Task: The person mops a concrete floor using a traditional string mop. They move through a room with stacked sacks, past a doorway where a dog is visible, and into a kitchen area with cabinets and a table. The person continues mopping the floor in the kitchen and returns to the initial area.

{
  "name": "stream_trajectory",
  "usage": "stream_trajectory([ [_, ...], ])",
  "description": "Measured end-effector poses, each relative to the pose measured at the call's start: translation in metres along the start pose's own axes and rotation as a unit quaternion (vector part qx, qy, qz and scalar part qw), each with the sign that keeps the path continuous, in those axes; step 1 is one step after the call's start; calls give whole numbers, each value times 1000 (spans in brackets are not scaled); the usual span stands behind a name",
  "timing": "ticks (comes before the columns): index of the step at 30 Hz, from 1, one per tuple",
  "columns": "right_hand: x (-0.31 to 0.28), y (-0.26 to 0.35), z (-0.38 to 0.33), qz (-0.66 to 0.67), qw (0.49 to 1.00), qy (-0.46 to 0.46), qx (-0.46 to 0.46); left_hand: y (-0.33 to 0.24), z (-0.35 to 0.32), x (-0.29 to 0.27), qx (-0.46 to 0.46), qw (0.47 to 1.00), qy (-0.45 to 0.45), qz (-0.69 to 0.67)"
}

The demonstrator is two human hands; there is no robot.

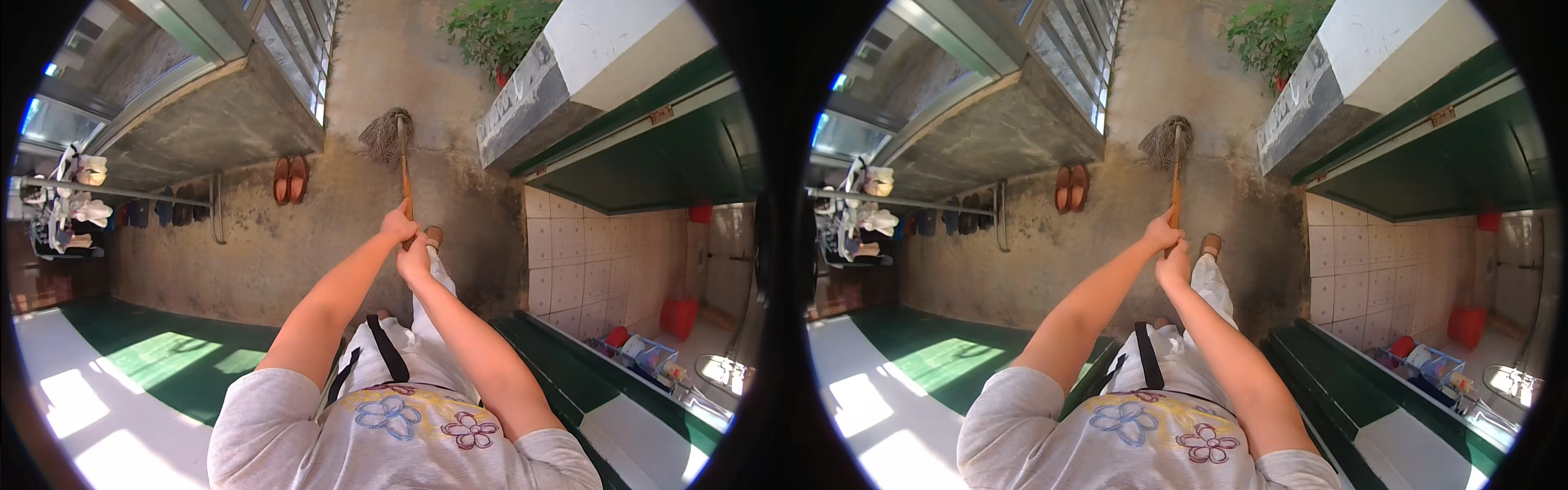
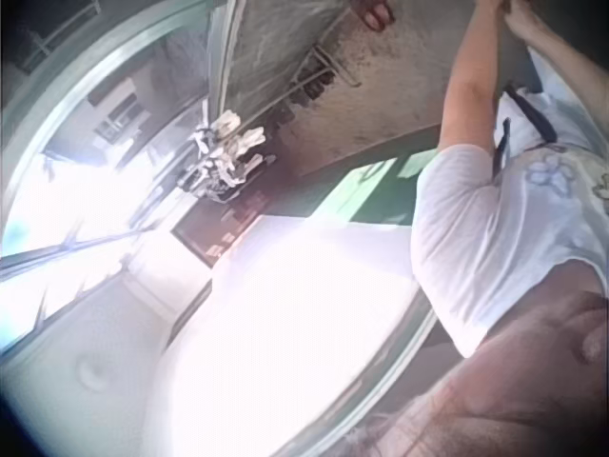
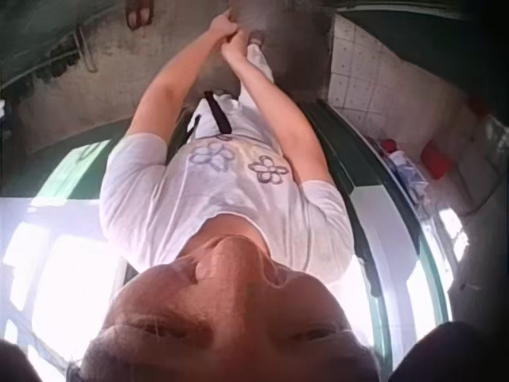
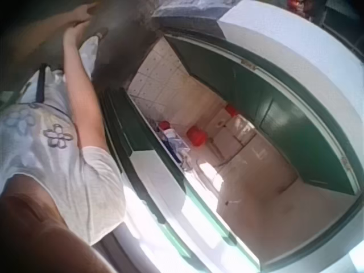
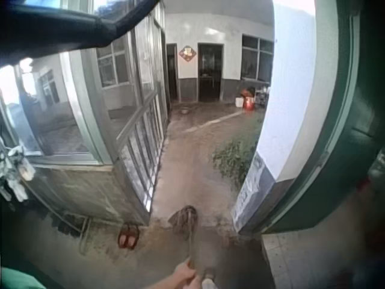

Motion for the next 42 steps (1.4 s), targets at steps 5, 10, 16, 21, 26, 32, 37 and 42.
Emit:
stream_trajectory([
  [5,17,62,172,94,995,11,-33,-76,138,-76,-23,999,9,22],
  [10,-1,184,258,139,989,55,19,-126,246,-155,-41,999,2,-7],
  [16,7,301,372,213,975,53,46,-185,379,-248,-3,999,25,33],
  [21,33,371,507,226,974,32,-3,-228,516,-324,2,998,44,37],
  [26,7,484,643,236,970,7,-55,-306,650,-383,22,989,53,139],
  [32,-23,590,790,224,974,-6,-43,-387,801,-451,30,988,59,136],
  [37,-51,677,935,183,980,-19,-76,-468,942,-506,36,992,55,110],
  [42,-89,781,1053,182,980,-15,-74,-549,1060,-566,36,990,60,125],
])
Point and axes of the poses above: each hand's wrist, its own z-axis towards the middle knuckle, its own x-axis out of the palm, y = z × x, the point moved 2 cm from there along z, towards the middle knuckle, and after that the axes turned 2 degrees about -y, right-handed, at the moved point
